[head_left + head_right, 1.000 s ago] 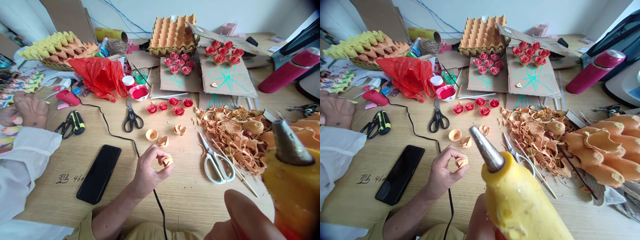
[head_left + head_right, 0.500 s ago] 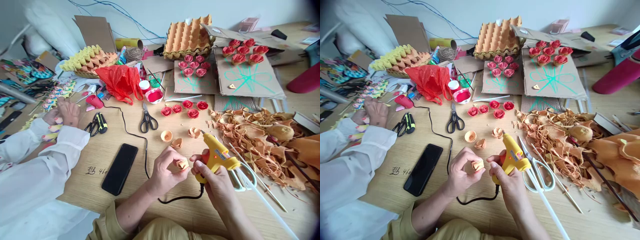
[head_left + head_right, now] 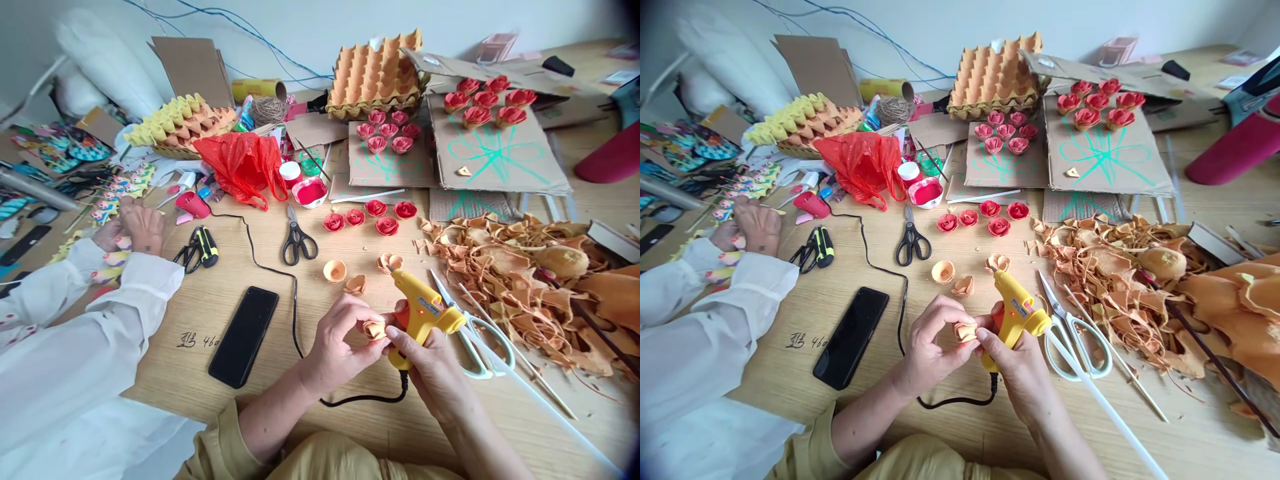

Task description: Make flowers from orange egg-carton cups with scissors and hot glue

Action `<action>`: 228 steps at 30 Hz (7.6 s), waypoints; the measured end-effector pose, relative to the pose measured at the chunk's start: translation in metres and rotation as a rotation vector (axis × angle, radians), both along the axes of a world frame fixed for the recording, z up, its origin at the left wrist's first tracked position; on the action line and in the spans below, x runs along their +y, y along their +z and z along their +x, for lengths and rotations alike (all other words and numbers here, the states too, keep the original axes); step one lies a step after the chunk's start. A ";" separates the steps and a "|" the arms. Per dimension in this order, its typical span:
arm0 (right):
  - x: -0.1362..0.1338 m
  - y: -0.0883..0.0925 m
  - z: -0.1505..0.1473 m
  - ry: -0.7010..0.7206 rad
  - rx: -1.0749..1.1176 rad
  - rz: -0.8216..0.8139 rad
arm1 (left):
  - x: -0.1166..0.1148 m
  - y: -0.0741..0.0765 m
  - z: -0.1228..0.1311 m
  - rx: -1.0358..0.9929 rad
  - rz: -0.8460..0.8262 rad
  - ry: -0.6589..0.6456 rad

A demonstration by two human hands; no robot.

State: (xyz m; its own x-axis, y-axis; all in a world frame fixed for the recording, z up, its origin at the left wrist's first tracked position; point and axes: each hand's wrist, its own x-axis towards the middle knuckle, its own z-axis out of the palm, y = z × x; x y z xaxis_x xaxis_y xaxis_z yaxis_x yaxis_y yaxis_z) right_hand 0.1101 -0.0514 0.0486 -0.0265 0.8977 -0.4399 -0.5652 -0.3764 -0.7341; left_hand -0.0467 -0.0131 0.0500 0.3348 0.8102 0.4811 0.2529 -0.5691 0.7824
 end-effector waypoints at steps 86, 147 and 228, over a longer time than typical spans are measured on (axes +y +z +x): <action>-0.004 -0.005 0.000 -0.014 0.009 0.043 | 0.000 -0.001 0.002 -0.018 -0.072 -0.101; -0.004 -0.007 0.000 -0.051 -0.031 0.078 | 0.000 0.000 0.003 -0.094 -0.094 -0.094; -0.057 -0.023 0.022 0.159 -0.798 0.290 | 0.019 -0.017 -0.015 -0.600 -0.747 -0.271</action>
